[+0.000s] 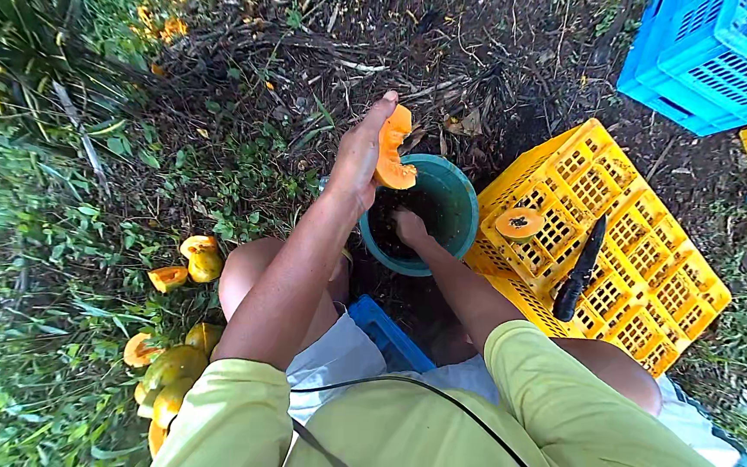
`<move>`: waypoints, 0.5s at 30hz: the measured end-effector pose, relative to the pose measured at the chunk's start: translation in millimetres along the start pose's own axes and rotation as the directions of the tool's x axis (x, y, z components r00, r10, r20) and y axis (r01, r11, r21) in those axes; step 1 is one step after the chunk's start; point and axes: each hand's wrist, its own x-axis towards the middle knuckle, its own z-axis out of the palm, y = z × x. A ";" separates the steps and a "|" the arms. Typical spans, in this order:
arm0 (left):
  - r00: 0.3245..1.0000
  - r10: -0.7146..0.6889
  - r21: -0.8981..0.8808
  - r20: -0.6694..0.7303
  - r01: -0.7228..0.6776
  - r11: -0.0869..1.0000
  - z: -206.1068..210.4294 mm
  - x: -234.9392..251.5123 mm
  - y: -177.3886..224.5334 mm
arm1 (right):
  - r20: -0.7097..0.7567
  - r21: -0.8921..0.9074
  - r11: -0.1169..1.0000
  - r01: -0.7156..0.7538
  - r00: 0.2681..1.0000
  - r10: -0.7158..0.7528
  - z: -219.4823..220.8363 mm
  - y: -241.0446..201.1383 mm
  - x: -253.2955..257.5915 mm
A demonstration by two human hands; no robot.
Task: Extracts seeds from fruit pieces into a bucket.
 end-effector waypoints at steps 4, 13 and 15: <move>1.000 -0.004 -0.008 -0.001 0.004 1.000 -1.8 0.4 3.2 | 0.151 -0.075 0.991 -0.113 0.981 0.124 1.7 -3.2 -1.7; 1.000 -0.009 -0.011 0.016 0.010 1.000 -4.6 -7.2 5.2 | -0.120 0.623 0.781 0.030 0.991 0.057 -113.6 6.8 -47.4; 1.000 -0.004 -0.025 0.016 0.004 1.000 -7.0 -7.5 5.2 | -0.155 0.840 0.530 0.117 0.987 0.028 -107.3 14.5 -50.9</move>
